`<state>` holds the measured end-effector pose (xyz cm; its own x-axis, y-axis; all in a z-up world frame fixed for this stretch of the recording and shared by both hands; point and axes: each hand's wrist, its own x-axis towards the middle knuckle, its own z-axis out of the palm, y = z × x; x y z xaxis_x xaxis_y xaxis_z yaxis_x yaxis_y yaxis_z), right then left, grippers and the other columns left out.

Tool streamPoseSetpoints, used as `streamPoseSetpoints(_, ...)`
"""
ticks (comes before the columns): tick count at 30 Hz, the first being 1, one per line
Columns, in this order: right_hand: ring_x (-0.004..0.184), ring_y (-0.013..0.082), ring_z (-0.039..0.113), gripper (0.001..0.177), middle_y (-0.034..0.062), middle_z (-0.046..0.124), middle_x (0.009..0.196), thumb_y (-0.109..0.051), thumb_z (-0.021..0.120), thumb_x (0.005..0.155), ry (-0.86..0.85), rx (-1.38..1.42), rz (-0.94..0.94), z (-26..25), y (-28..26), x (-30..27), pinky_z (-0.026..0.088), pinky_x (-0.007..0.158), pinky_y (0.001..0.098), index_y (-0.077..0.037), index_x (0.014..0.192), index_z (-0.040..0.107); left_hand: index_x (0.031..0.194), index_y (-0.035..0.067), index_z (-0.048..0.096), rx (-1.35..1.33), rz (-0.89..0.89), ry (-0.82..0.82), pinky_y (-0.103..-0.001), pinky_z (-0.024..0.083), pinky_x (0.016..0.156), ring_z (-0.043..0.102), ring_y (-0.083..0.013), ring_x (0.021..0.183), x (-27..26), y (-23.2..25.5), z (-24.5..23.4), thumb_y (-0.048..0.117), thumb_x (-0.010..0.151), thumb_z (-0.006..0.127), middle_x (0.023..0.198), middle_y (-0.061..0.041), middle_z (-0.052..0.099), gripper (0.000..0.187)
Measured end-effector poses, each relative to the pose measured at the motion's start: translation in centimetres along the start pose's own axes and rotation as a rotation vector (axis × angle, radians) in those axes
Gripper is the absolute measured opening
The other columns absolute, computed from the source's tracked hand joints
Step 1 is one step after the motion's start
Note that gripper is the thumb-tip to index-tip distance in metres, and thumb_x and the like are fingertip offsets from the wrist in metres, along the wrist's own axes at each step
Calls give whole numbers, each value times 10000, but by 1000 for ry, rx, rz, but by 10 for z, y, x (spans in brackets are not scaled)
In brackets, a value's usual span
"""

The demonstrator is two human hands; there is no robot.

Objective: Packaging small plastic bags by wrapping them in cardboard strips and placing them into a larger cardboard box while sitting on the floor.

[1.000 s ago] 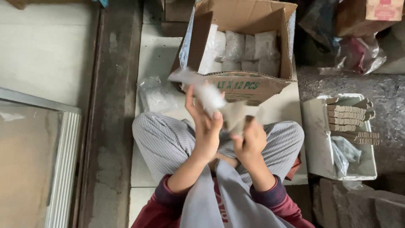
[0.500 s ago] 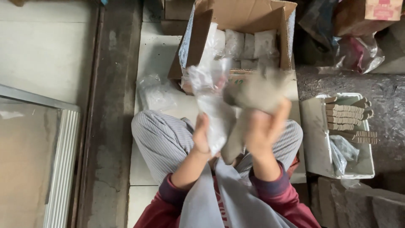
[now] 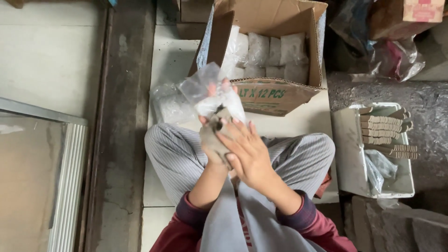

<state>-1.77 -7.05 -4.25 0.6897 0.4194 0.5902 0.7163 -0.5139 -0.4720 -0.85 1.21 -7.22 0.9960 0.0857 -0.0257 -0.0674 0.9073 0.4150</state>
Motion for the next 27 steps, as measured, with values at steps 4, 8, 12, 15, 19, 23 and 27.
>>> streamPoseSetpoints(4, 1510, 360, 364, 473, 143, 498, 1565, -290, 378, 1087, 0, -40, 36, -23, -1, 30, 140, 1280, 467, -112, 1486, 561, 1575, 90, 283, -72, -7, -19, -538, 243, 1191, 386, -325, 1386, -3, -1, 5, 496, 1072, 291, 1536, -179, 384, 647)
streamPoseSetpoints(8, 1543, 401, 250, 470, 163, 395, 1629, -180, 341, 1119, 61, 218, 171, -42, 3, 63, 167, 1282, 531, -78, 1568, 431, 1616, 89, 225, -142, 32, -115, -566, 152, 1270, 293, -346, 1499, 2, -6, 8, 524, 1057, 332, 1636, -192, 295, 716)
streamPoseSetpoints(12, 1500, 377, 335, 474, 149, 421, 1609, -196, 248, 1143, 117, 597, 364, -39, 2, 66, 247, 1268, 543, -46, 1566, 400, 1618, 26, 175, -201, 164, -252, -613, 68, 1271, 217, -429, 1518, 5, -7, 12, 481, 1011, 484, 1610, -313, 261, 819)
streamPoseSetpoints(15, 1451, 369, 406, 487, 162, 483, 1563, -202, 252, 1124, 119, 593, 452, -34, -2, 50, 307, 1222, 545, -39, 1548, 426, 1601, 26, 236, -221, 193, -233, -592, 89, 1277, 244, -396, 1516, 10, -3, 17, 452, 1013, 499, 1617, -254, 294, 772)
streamPoseSetpoints(19, 1280, 395, 587, 516, 257, 637, 1365, -209, 238, 1097, 114, 540, 524, -14, 3, 16, 426, 1112, 564, 35, 1435, 542, 1576, 28, 329, -251, 216, -177, -561, 120, 1286, 285, -345, 1513, 8, -9, 4, 409, 1015, 521, 1627, -165, 343, 705)
streamPoseSetpoints(23, 850, 233, 643, 509, 94, 664, 950, -388, 279, 1074, 220, 435, 502, 14, 24, -21, 525, 805, 406, -72, 1259, 634, 1551, 42, 385, -210, 120, 156, -515, 316, 1200, 433, -366, 1410, 14, -13, 1, 448, 974, 533, 1556, -213, 424, 721)
streamPoseSetpoints(27, 662, 200, 513, 435, 83, 553, 758, -468, 411, 1057, 413, 253, 510, 19, 41, -38, 468, 609, 376, -77, 1116, 595, 1497, -33, 425, 437, 106, 578, -382, 464, 1119, 524, -309, 1329, 36, -4, -45, 320, 933, 764, 1469, -250, 451, 747)
